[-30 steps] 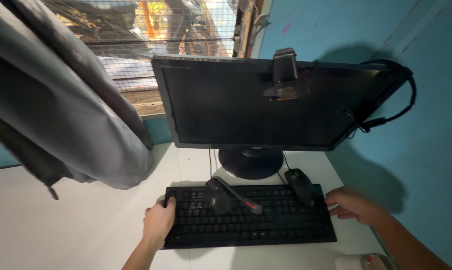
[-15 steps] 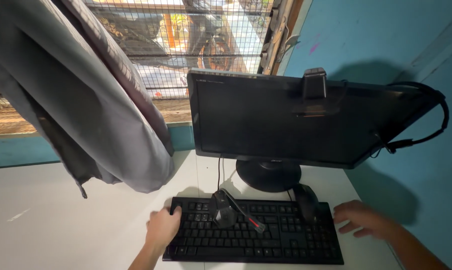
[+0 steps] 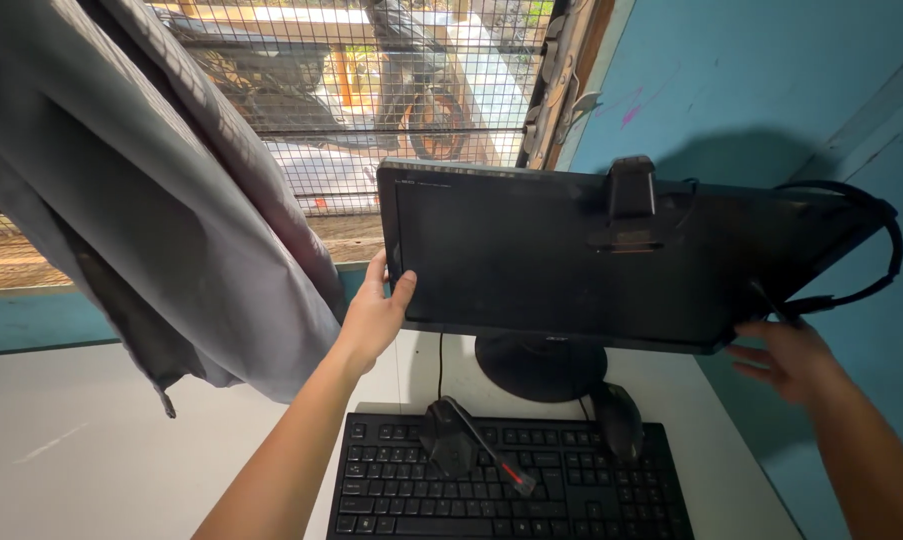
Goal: The person sprays a white desk surface with a blue spray bottle and wipes it with a purple cloth. They then reposition a desktop fan, a computer monitor, keyboard, and mouse, and arrange several books and notebooks on the desk.
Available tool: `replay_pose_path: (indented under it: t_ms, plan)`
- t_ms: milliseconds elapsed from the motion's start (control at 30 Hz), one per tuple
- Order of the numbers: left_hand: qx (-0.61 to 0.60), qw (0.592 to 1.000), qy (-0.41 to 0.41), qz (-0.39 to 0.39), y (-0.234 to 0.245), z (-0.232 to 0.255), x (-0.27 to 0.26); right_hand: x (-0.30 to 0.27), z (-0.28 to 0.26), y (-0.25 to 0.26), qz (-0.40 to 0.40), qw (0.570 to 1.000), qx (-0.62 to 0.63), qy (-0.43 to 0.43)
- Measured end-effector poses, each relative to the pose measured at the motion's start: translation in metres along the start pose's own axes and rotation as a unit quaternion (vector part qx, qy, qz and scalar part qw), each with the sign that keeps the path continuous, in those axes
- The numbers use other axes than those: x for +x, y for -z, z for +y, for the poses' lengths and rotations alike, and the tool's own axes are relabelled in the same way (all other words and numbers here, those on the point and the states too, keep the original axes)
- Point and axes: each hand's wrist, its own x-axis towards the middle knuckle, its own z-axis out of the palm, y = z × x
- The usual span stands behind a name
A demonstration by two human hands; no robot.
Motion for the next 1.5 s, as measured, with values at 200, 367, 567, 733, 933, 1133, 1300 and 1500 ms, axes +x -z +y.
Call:
replay_pose_path:
  t_ms: [200, 367, 567, 733, 933, 1133, 1300, 1500]
  plan:
    - [0.005, 0.999, 0.018, 0.026, -0.005, -0.005, 0.005, -0.007, 0.003, -0.005, 0.012, 1.0, 0.007, 0.014]
    - [0.006, 0.999, 0.014, 0.041, -0.007, -0.008, 0.005, 0.001, 0.014, 0.0, 0.016, 0.999, 0.025, 0.041]
    - [0.039, 0.996, 0.03, 0.078, 0.001, -0.009, 0.003, 0.001, 0.02, -0.011, 0.042, 0.995, 0.025, 0.082]
    - [0.017, 0.997, 0.024, 0.076, 0.022, -0.009, -0.006, -0.011, 0.025, -0.024, 0.033, 0.996, 0.014, 0.076]
    - [0.039, 0.996, 0.024, 0.076, 0.037, -0.011, -0.025, -0.02, 0.028, -0.028, 0.005, 0.997, 0.034, 0.074]
    - [0.042, 0.994, 0.044, 0.09, 0.043, -0.019, -0.032, -0.029, 0.033, -0.027, -0.007, 0.996, 0.026, 0.089]
    - [0.007, 0.996, 0.048, 0.074, 0.042, -0.022, -0.031, -0.041, 0.031, -0.03, -0.007, 0.997, 0.001, 0.076]
    - [0.014, 0.997, 0.032, 0.064, 0.043, -0.041, -0.025, -0.054, 0.025, -0.036, -0.002, 0.998, 0.005, 0.062]
